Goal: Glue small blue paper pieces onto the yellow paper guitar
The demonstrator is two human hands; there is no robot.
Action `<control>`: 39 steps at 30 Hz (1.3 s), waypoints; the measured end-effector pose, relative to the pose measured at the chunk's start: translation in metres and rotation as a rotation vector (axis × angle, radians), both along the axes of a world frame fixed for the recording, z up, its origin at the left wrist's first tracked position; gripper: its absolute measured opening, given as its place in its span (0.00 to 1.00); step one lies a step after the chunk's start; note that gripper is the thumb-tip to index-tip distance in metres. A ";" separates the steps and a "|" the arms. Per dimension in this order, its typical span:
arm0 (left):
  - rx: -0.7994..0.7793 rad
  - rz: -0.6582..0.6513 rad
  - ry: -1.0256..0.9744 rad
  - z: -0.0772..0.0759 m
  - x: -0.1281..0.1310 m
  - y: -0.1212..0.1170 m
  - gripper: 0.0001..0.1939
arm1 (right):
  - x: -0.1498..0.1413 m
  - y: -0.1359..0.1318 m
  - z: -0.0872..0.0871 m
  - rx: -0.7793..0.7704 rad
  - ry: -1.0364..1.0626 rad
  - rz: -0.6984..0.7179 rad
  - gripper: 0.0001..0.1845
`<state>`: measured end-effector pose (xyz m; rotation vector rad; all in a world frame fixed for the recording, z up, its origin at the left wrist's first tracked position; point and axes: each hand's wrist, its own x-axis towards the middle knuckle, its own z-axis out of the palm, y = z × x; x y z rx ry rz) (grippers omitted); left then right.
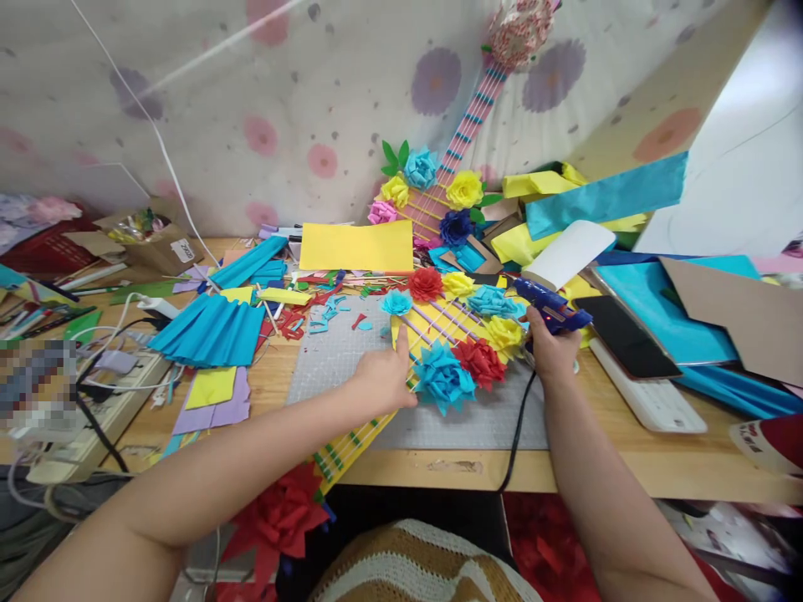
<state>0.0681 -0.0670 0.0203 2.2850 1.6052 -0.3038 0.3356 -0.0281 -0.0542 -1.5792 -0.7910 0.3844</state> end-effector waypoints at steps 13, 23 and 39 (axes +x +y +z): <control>0.114 0.293 -0.110 -0.001 -0.052 0.091 0.10 | 0.012 0.007 -0.006 0.063 -0.005 -0.043 0.21; 0.051 0.418 -0.239 -0.044 -0.034 0.096 0.05 | 0.009 0.003 0.001 0.063 -0.003 -0.017 0.22; -0.002 0.551 -0.670 -0.033 -0.048 0.088 0.07 | 0.016 -0.001 0.016 0.021 -0.042 0.120 0.22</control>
